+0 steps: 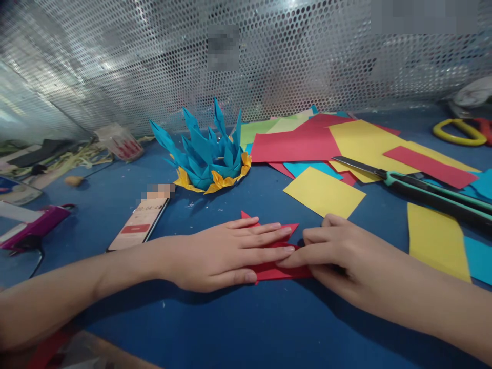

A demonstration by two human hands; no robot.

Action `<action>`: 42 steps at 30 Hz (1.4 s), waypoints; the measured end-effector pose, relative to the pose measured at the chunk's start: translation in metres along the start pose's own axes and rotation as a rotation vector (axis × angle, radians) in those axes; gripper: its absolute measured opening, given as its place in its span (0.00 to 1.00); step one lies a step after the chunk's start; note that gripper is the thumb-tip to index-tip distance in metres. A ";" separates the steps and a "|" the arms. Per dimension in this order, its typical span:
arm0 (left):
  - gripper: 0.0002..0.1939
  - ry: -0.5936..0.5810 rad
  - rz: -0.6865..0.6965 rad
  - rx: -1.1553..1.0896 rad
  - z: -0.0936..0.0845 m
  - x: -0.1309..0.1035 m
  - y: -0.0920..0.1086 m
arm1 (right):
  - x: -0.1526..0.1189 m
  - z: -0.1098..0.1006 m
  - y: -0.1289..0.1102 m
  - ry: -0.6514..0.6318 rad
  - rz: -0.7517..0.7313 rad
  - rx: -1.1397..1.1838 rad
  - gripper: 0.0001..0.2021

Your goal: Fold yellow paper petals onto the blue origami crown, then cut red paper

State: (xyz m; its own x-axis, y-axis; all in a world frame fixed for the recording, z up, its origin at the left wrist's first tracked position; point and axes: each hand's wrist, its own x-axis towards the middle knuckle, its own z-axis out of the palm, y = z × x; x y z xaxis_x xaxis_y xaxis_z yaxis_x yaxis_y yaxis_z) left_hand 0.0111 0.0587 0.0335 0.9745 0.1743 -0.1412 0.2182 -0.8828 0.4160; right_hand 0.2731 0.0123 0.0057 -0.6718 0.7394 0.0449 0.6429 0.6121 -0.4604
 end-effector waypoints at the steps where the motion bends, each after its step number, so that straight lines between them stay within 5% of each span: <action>1: 0.29 -0.002 0.001 0.009 0.000 0.000 0.000 | 0.000 0.000 0.000 -0.002 -0.006 0.009 0.16; 9: 0.28 0.004 0.024 0.002 -0.002 0.001 0.000 | 0.002 -0.005 -0.001 -0.045 -0.054 -0.025 0.17; 14: 0.24 -0.021 0.040 -0.014 -0.003 0.002 0.000 | 0.006 -0.006 -0.002 0.100 -0.051 -0.042 0.15; 23: 0.23 -0.026 0.065 0.037 -0.005 0.001 0.000 | 0.007 -0.010 -0.003 0.108 -0.039 -0.004 0.16; 33: 0.21 0.019 0.067 0.056 -0.006 0.000 0.000 | 0.002 -0.002 -0.008 0.130 0.220 0.087 0.24; 38: 0.20 0.038 0.083 0.144 -0.015 -0.002 0.003 | -0.001 -0.011 -0.004 -0.019 0.272 0.186 0.18; 42: 0.21 0.024 0.105 0.192 -0.025 -0.006 0.006 | -0.008 -0.016 0.004 0.018 0.282 0.189 0.17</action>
State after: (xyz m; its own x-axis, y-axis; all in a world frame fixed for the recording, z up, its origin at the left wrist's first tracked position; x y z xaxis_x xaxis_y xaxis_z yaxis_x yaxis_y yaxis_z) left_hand 0.0075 0.0630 0.0590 0.9928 0.0857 -0.0836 0.1040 -0.9631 0.2481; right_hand 0.2868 0.0138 0.0171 -0.4693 0.8781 -0.0931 0.7221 0.3210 -0.6128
